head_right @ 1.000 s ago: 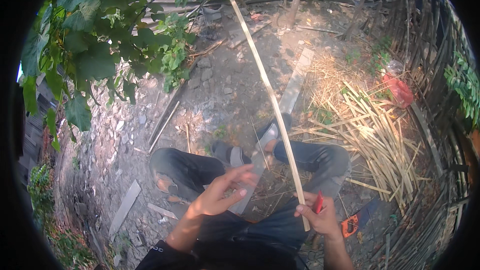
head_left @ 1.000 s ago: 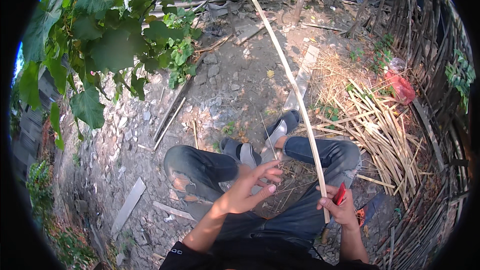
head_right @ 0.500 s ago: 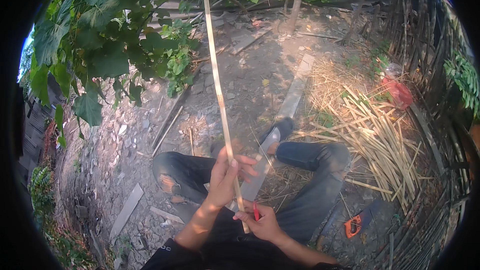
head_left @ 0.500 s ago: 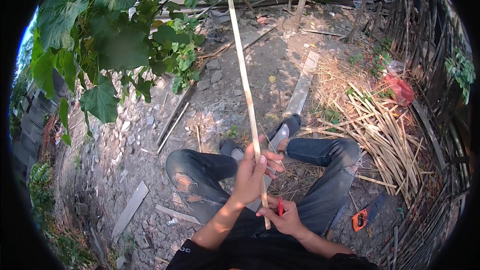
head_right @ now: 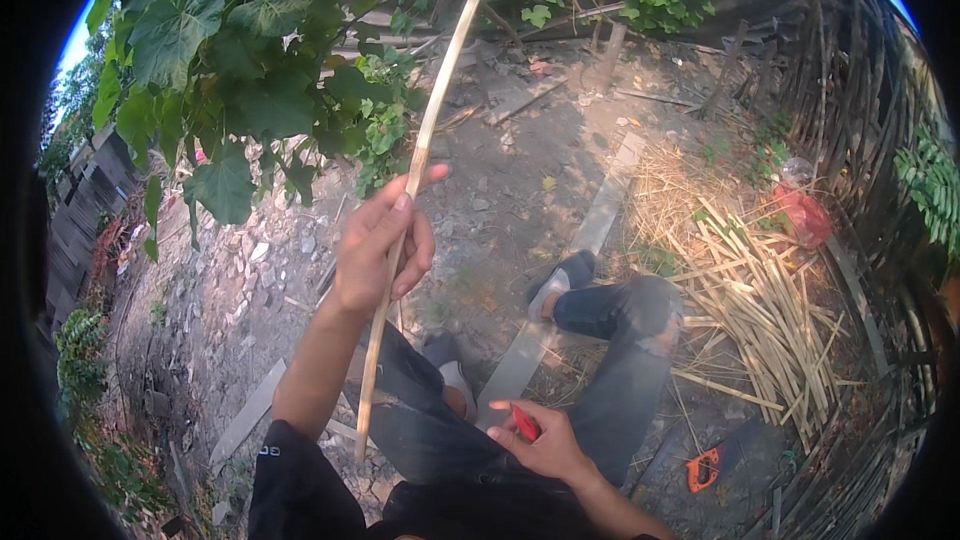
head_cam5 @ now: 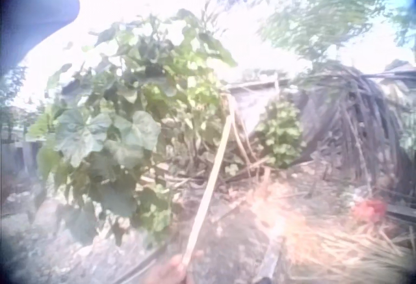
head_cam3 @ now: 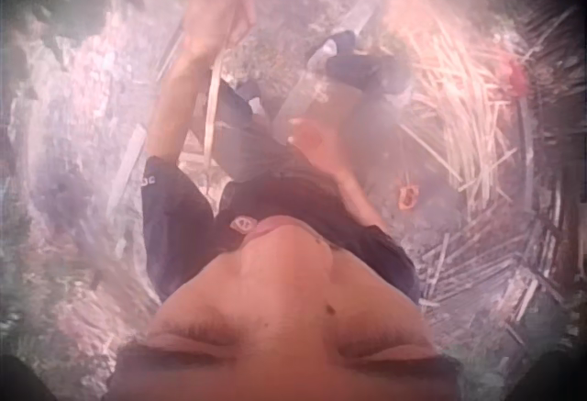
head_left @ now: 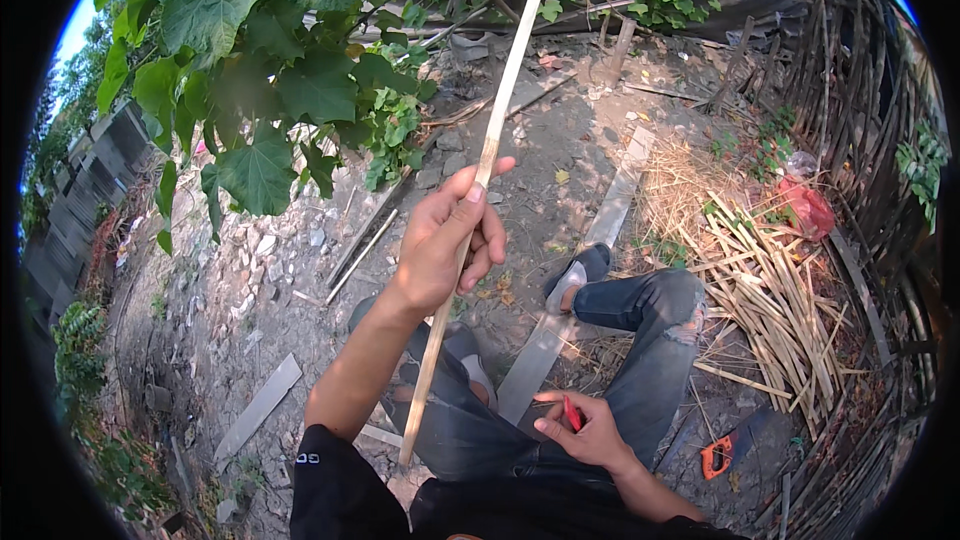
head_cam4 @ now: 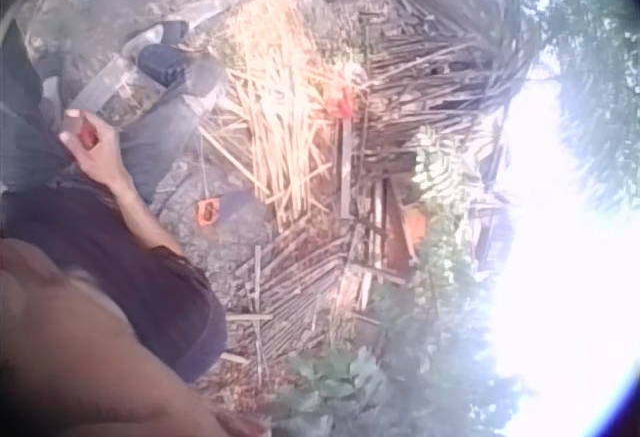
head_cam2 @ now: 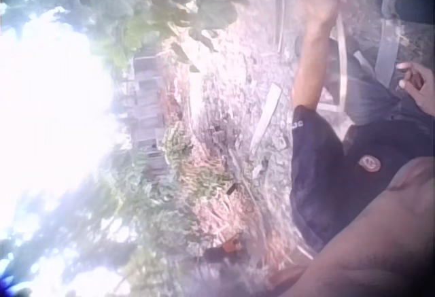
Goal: The person sits on the ground and uses a red utility knife to shave and smooth a long, thin bamboo stick. They hold the stick against their leg and repeatedly scrape the blade along its length to remove the outer layer and refine the surface.
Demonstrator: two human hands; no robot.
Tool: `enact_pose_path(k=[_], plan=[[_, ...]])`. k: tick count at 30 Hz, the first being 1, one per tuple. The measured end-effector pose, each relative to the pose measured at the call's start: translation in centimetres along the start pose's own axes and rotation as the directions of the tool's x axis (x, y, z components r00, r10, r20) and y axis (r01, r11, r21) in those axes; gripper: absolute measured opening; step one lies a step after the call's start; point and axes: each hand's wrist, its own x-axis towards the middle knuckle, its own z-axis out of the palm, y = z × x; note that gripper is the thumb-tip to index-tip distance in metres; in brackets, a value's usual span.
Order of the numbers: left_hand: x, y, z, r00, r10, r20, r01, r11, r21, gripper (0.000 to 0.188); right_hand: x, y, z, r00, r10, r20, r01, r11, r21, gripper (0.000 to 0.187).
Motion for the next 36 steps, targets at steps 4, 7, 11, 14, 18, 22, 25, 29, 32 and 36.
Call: enact_pose_path(k=[4,7,11,14,18,22,25,29,32,36], plan=[[-2.7,-2.2,0.5,0.986,-0.111,0.124,0.116,0.993,-0.034,0.052,1.8,-1.7,-3.8,0.97,-0.069,-0.233,0.093,0.991,0.093,0.031],[-4.8,-4.4,0.0,0.975,-0.135,0.177,0.139,0.99,-0.009,0.053,4.5,-5.8,-6.8,0.926,-0.187,-0.327,0.209,0.977,0.035,0.027],[-4.9,-6.1,-0.9,0.966,-0.149,0.212,0.157,0.987,-0.024,0.057,10.1,-12.7,-9.8,0.934,-0.268,-0.237,0.27,0.963,-0.026,0.031],[-4.1,-9.4,-0.9,0.95,-0.194,0.244,0.229,0.965,-0.124,0.058,15.1,-16.5,-9.9,0.939,-0.289,-0.185,0.261,0.952,-0.163,0.049],[-1.3,-11.1,-1.0,0.915,-0.228,0.333,0.308,0.928,-0.211,0.05,23.1,-14.7,-11.4,0.942,-0.309,-0.13,0.251,0.907,-0.337,0.048],[3.3,-14.2,-1.4,0.872,-0.312,0.377,0.401,0.897,-0.184,0.047,27.1,-11.6,-11.7,0.994,-0.093,-0.051,0.087,0.989,-0.118,0.044],[5.2,-17.3,-0.3,0.901,-0.296,0.318,0.35,0.928,-0.126,0.045,27.8,-6.0,-12.1,0.97,-0.233,-0.069,0.212,0.95,-0.229,0.033],[3.8,-20.5,-0.6,0.885,-0.442,0.148,0.465,0.857,-0.223,0.05,25.2,-4.2,-10.7,0.99,-0.093,-0.101,0.028,0.858,-0.513,0.032],[4.1,-22.2,-1.5,0.893,-0.426,0.141,0.448,0.824,-0.347,0.054,24.2,-3.6,-11.4,0.988,-0.15,-0.029,0.105,0.804,-0.585,0.035],[5.6,-21.2,-2.6,0.875,-0.457,0.158,0.479,0.77,-0.421,0.054,24.0,-2.1,-11.6,0.999,-0.052,0.01,0.048,0.796,-0.603,0.037]])
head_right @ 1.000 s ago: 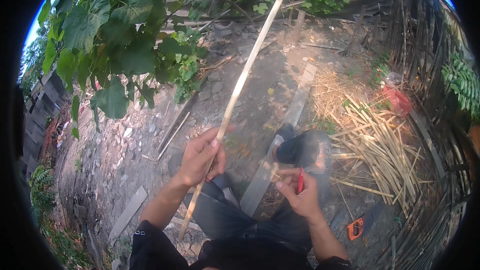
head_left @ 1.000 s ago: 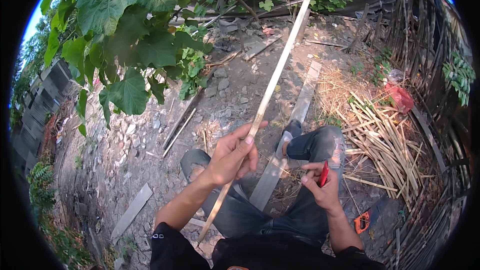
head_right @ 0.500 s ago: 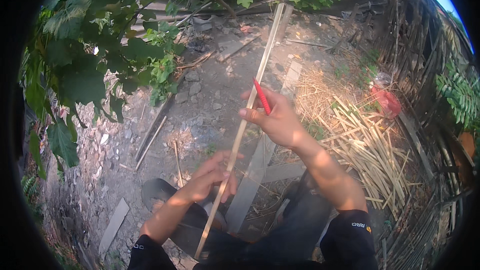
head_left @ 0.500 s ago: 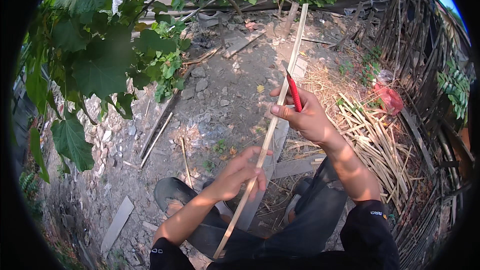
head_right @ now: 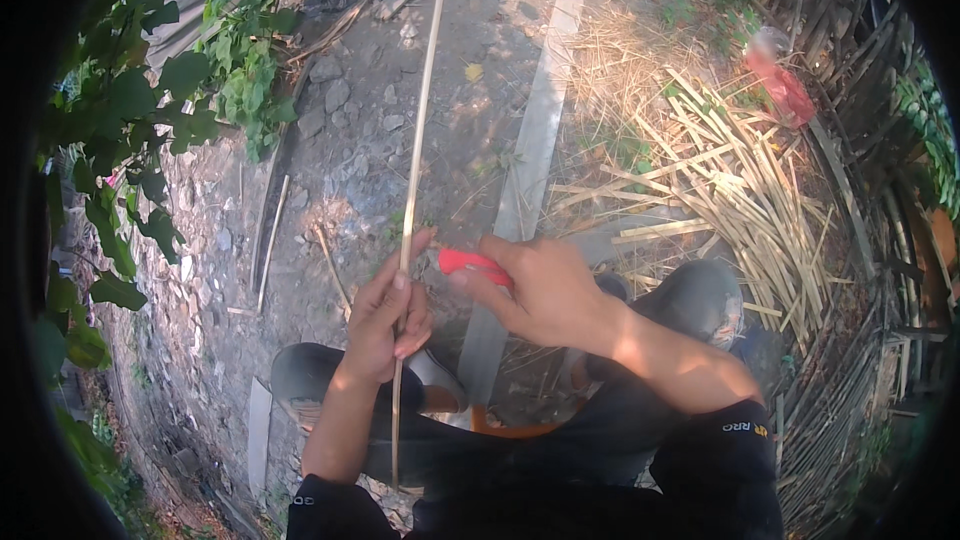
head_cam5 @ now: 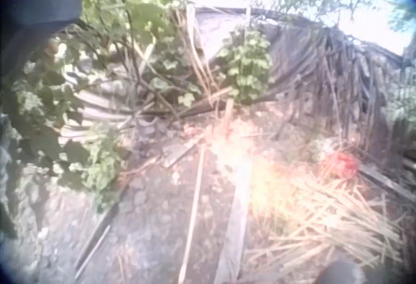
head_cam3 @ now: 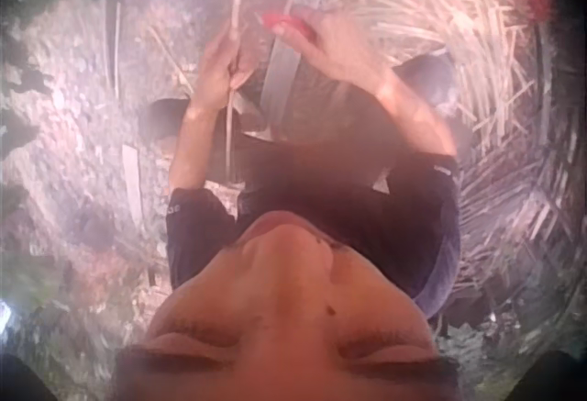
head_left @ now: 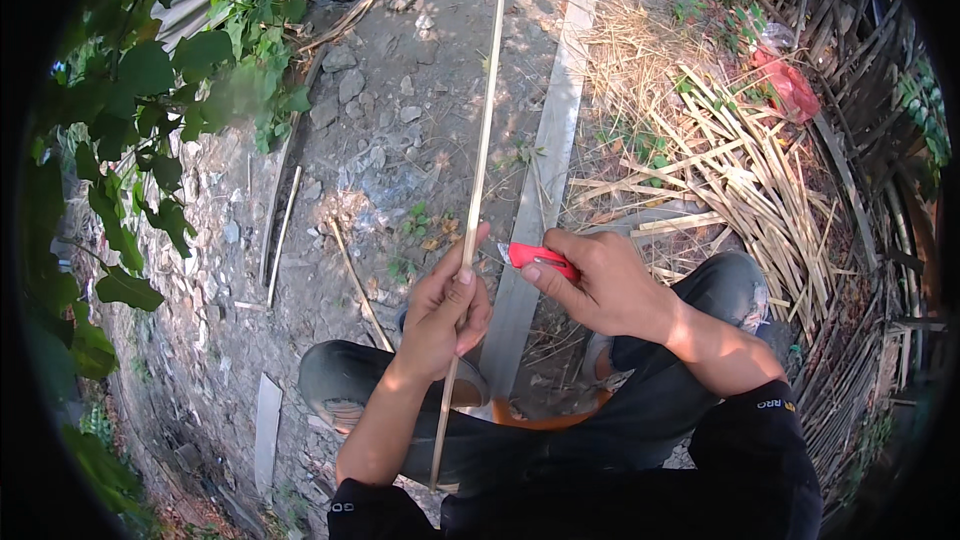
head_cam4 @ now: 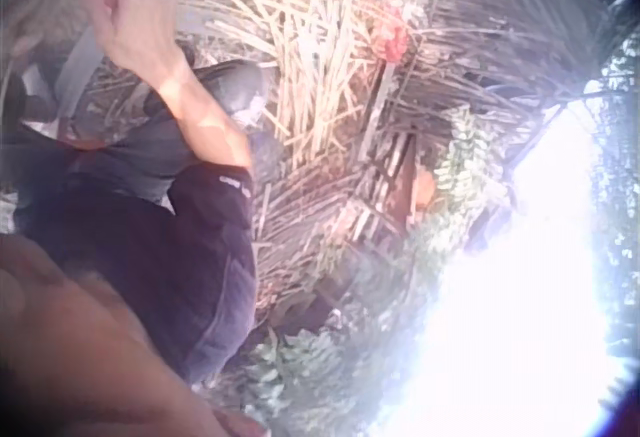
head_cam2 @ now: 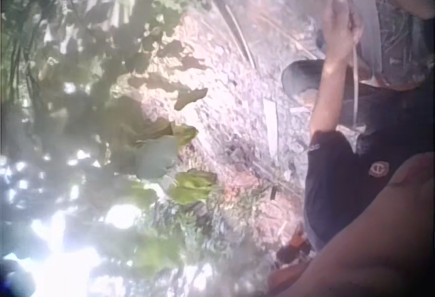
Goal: The person sits on the ground and uses a red utility knife to shave and smooth a long, thin bamboo stick. They hold the stick against their leg and repeatedly scrape the blade along its length to remove the outer layer and refine the surface.
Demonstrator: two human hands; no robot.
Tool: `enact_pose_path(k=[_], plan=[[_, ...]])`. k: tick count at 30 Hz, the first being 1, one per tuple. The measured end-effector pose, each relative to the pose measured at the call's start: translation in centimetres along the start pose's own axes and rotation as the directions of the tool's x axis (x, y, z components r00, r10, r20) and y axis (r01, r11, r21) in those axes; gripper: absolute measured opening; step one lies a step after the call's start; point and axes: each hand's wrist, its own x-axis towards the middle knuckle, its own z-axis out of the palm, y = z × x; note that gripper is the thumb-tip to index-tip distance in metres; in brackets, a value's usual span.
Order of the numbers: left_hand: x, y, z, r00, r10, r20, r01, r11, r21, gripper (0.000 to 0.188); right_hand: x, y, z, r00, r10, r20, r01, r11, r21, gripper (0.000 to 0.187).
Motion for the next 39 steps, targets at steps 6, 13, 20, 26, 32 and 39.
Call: enact_pose_path(k=[6,13,20,26,32,39], plan=[[1.0,0.4,-0.8,1.0,-0.008,0.021,0.007,0.998,0.066,0.056,0.9,1.1,0.5,1.0,0.012,0.014,-0.011,0.999,-0.05,0.039],[0.5,-0.6,-0.1,0.986,-0.165,0.018,0.165,0.986,-0.007,0.054,0.9,1.6,2.2,0.999,0.044,0.031,-0.038,0.985,-0.17,0.046],[-0.2,-0.1,0.2,0.943,-0.326,-0.068,0.319,0.942,-0.099,0.05,2.8,3.2,1.3,0.997,0.03,-0.071,-0.054,0.928,-0.367,0.055],[-3.5,-2.4,-0.6,0.927,-0.348,0.14,0.359,0.931,-0.063,0.049,5.7,9.9,-6.4,0.787,0.286,-0.547,-0.508,0.804,-0.31,0.064],[-7.2,-4.0,-2.8,0.939,-0.236,0.251,0.229,0.972,0.061,0.05,0.6,14.4,-15.1,0.508,0.464,-0.726,-0.602,0.794,0.087,0.069],[-6.1,-3.6,-2.7,0.97,-0.161,0.179,0.189,0.971,-0.147,0.051,1.0,6.0,-3.0,0.894,0.379,-0.24,-0.267,0.879,0.396,0.031]])
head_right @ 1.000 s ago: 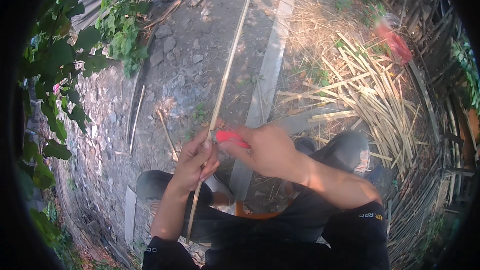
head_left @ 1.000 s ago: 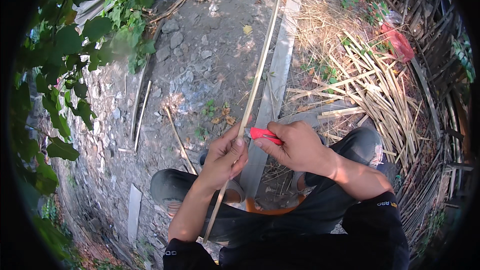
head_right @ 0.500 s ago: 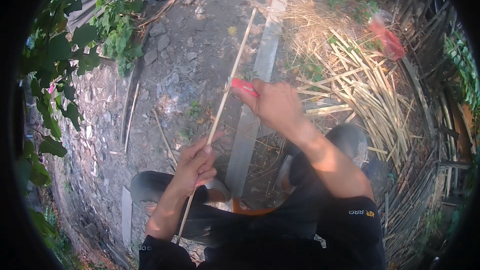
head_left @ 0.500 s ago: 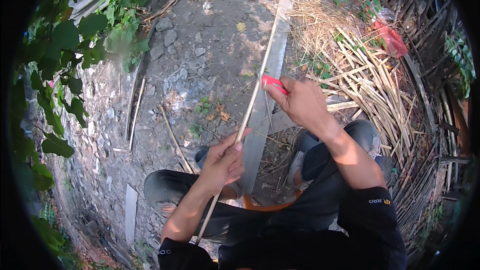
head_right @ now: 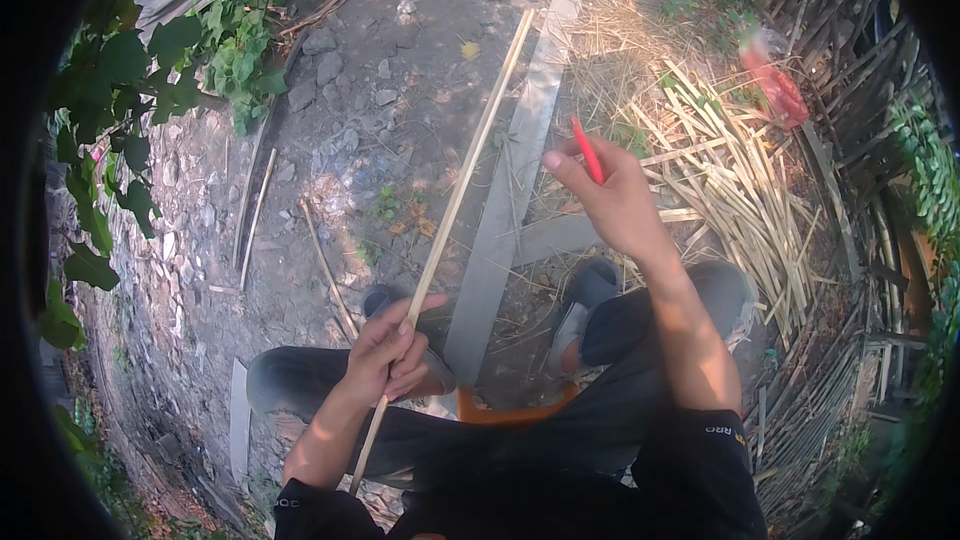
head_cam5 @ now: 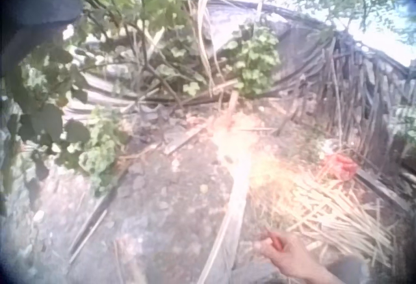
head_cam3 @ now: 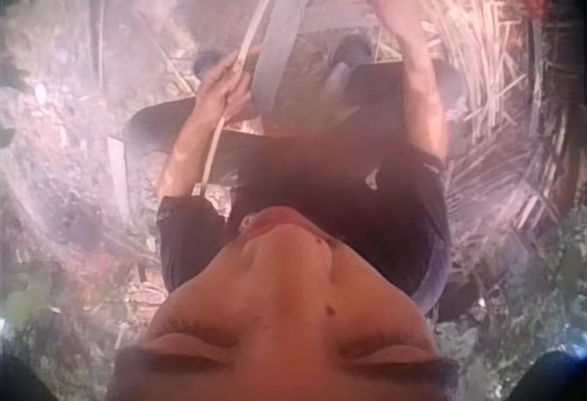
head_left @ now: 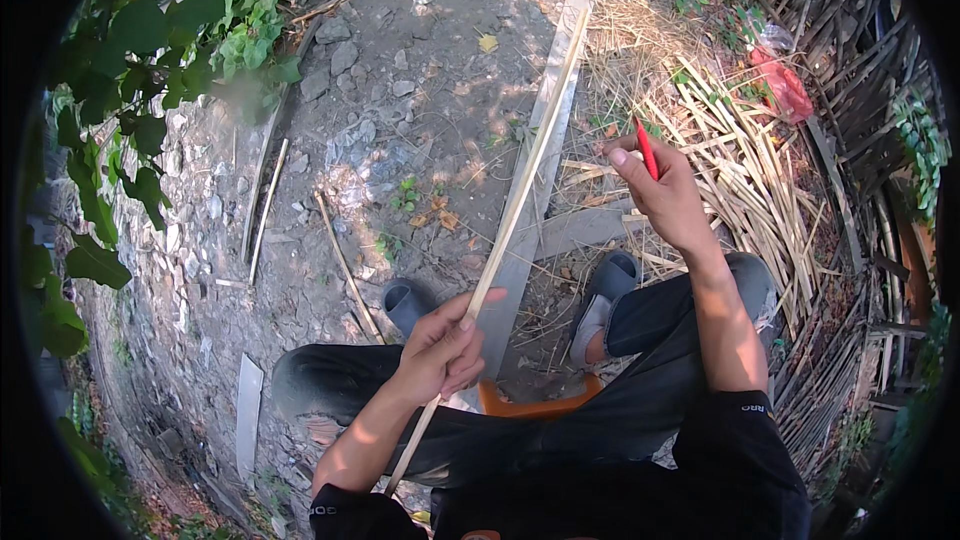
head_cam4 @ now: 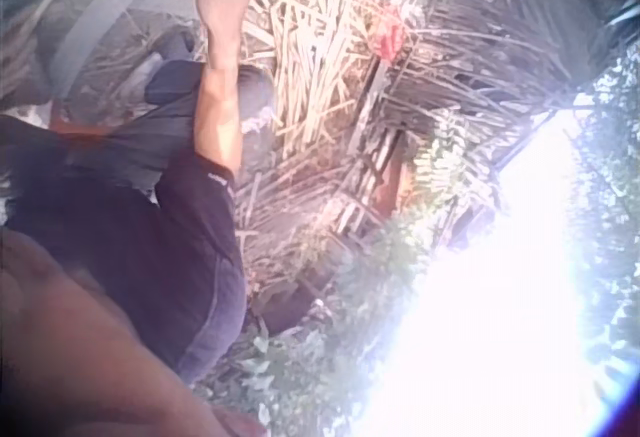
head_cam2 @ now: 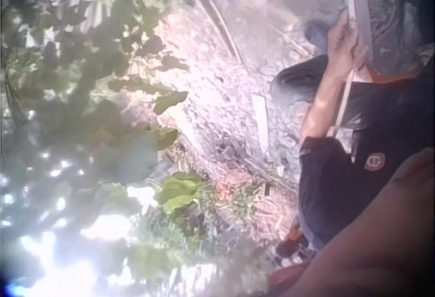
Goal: The person sits on the ground and uses a red utility knife to shave and smooth a long, thin bamboo stick. They hold the stick against their leg and repeatedly scrape the blade along its length to remove the outer layer and refine the surface.
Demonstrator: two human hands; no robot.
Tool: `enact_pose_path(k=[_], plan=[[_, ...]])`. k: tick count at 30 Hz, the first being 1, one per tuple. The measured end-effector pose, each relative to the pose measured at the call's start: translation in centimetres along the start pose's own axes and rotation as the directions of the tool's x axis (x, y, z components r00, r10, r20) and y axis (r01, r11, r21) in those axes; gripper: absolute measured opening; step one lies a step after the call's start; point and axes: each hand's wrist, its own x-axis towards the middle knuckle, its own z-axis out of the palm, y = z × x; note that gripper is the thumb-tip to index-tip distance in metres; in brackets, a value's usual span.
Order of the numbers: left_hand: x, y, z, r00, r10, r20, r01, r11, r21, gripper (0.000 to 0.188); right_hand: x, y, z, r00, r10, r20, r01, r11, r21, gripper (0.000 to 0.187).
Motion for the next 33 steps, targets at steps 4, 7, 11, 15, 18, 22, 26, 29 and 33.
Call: enact_pose_path(k=[4,7,11,15,18,22,26,29,33], plan=[[1.0,0.7,0.9,0.999,-0.022,0.037,0.023,0.999,-0.024,0.054,-0.9,-2.8,3.6,0.972,0.014,0.234,-0.025,0.999,0.047,0.032],[2.3,0.6,1.6,0.996,-0.012,0.093,0.013,1.0,-0.004,0.056,-0.5,-3.4,5.0,0.955,-0.025,0.294,-0.002,0.996,0.093,0.033],[3.4,0.2,2.5,0.991,0.107,0.083,-0.112,0.992,0.055,0.056,0.5,-4.6,4.9,0.979,-0.046,0.2,0.02,0.991,0.131,0.036],[3.1,-0.1,2.5,0.978,0.205,0.046,-0.21,0.961,0.18,0.052,1.2,-5.5,4.2,0.988,-0.117,0.099,0.112,0.992,0.062,0.038],[3.0,-0.6,1.4,0.969,0.236,-0.072,-0.218,0.955,0.202,0.052,0.1,-6.1,4.6,0.975,-0.167,0.148,0.191,0.968,-0.163,0.042],[2.6,-0.5,0.3,0.928,0.298,-0.222,-0.221,0.923,0.316,0.049,-1.4,-4.5,5.6,0.931,-0.182,0.317,0.246,0.953,-0.175,0.038],[2.2,0.1,0.6,0.917,0.325,-0.231,-0.205,0.88,0.428,0.05,-2.5,-2.6,6.1,0.872,-0.264,0.413,0.315,0.947,-0.059,0.032],[2.2,0.3,1.2,0.928,0.261,-0.266,-0.119,0.884,0.453,0.051,-2.7,-1.2,6.1,0.864,-0.31,0.396,0.346,0.938,-0.021,0.033],[2.2,-0.7,1.5,0.937,0.239,-0.257,-0.097,0.88,0.464,0.052,-2.7,-1.7,5.0,0.922,-0.146,0.359,0.193,0.976,-0.098,0.037]])
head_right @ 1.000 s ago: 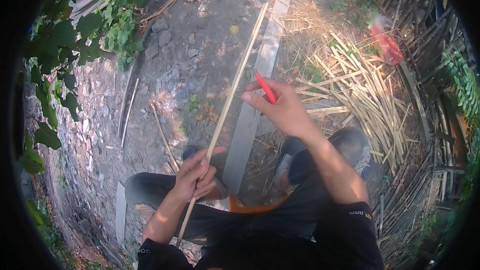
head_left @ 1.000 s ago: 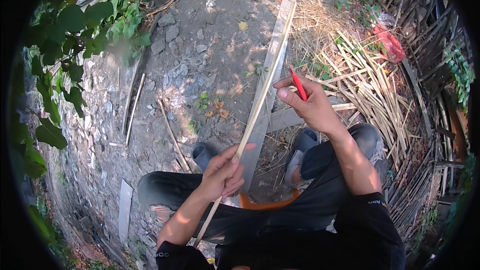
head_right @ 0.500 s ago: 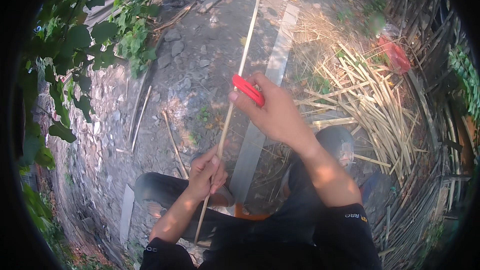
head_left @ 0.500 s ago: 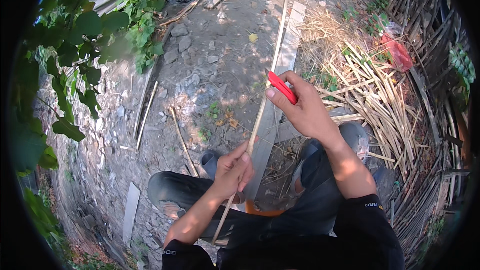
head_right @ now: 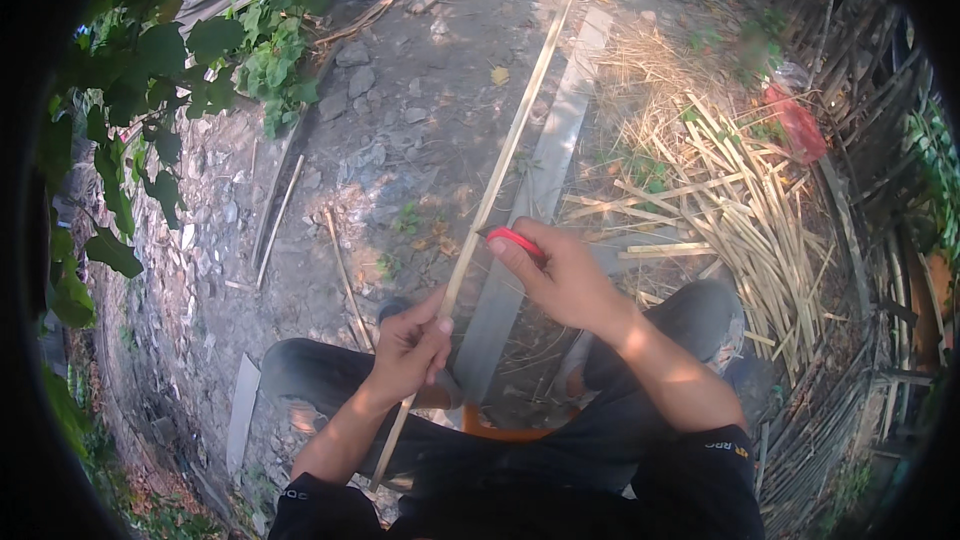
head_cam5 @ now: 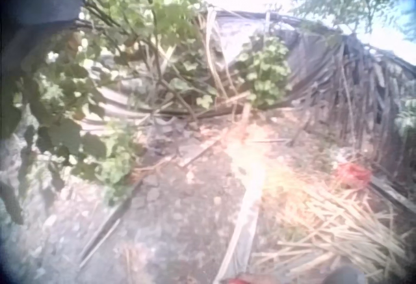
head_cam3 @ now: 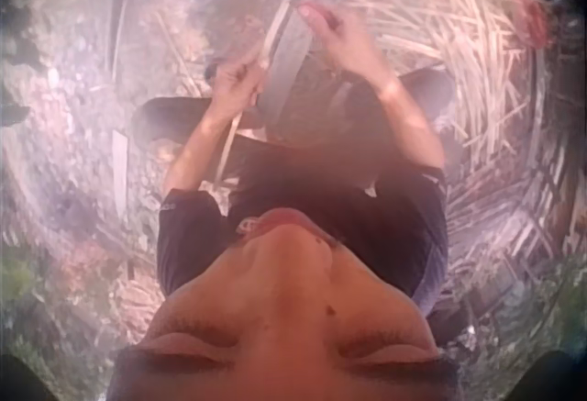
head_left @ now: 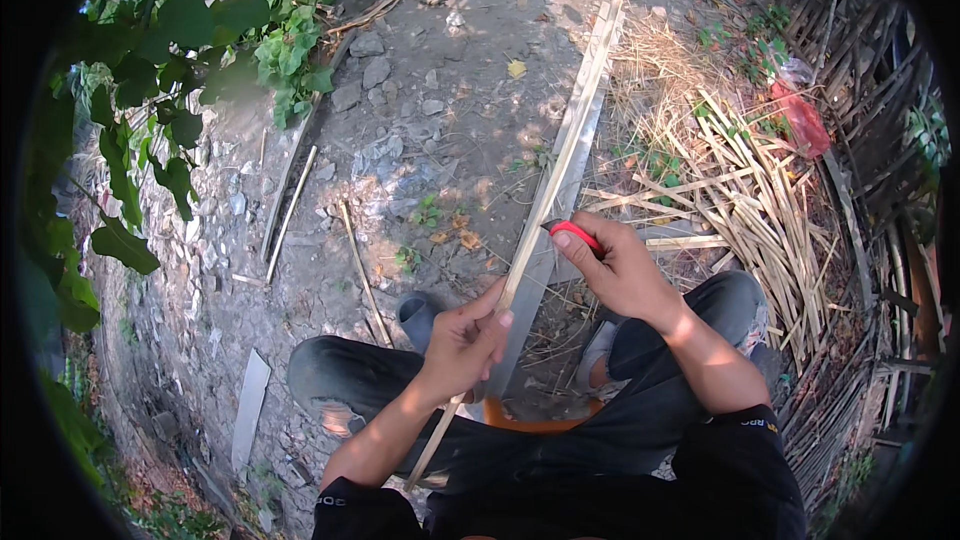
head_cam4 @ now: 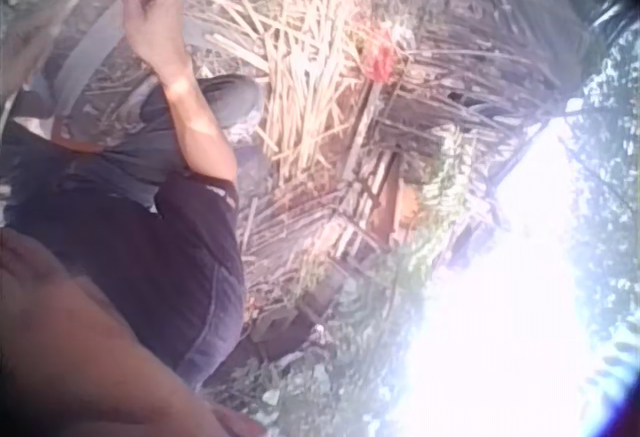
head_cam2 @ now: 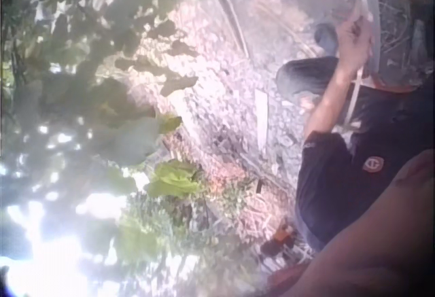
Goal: The person sits on the ground and uses a red utility knife to shave and smooth a long, thin bamboo stick. They hold the stick against their leg and repeatedly scrape the blade along its length to remove the outer layer and refine the surface.
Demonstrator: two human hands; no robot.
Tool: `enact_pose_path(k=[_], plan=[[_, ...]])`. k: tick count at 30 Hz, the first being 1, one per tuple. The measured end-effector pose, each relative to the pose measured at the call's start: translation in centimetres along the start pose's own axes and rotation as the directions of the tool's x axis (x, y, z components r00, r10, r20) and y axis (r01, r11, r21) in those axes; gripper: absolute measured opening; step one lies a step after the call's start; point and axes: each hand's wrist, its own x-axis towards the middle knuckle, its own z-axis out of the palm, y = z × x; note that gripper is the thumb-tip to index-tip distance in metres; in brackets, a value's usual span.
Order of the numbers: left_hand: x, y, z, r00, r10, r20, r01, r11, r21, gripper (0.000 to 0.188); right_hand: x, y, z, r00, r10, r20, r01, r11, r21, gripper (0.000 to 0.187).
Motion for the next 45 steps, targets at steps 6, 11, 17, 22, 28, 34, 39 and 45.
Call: enact_pose_path(k=[6,11,17,22,28,34,39,45], plan=[[0.3,-0.9,0.1,0.997,-0.003,0.079,0.005,0.999,-0.033,0.05,0.2,0.6,-0.9,0.985,0.149,-0.09,-0.158,0.982,-0.102,0.047],[0.5,-0.7,0.0,0.998,-0.021,0.061,0.025,0.997,-0.068,0.049,-1.4,-0.1,0.8,0.993,0.071,0.091,-0.053,0.981,-0.188,0.044],[0.3,0.0,-0.2,0.998,-0.038,0.047,0.041,0.997,-0.06,0.048,0.5,-0.2,-0.4,0.981,0.09,-0.173,-0.107,0.99,-0.095,0.044],[-0.3,-0.2,-0.7,0.996,-0.006,0.087,0.01,0.999,-0.043,0.047,-0.1,0.1,-0.3,0.986,0.153,-0.071,-0.152,0.988,0.011,0.047],[0.2,0.1,-0.4,0.991,0.021,0.132,-0.011,0.997,-0.071,0.047,0.1,0.5,-0.4,0.989,0.123,-0.076,-0.119,0.991,0.052,0.046],[0.3,-0.2,-0.2,0.999,0.027,0.048,-0.024,0.998,-0.052,0.047,0.5,-0.2,0.2,0.983,0.164,-0.08,-0.168,0.985,-0.044,0.046],[-0.1,0.3,-0.6,0.998,-0.005,0.066,0.005,1.0,0.0,0.047,0.1,-0.2,0.3,0.986,0.082,-0.146,-0.092,0.994,-0.064,0.045],[0.0,1.1,-0.1,0.998,-0.007,0.065,0.008,1.0,-0.012,0.048,0.3,-0.5,-0.9,0.977,0.122,-0.173,-0.126,0.992,-0.009,0.038]])
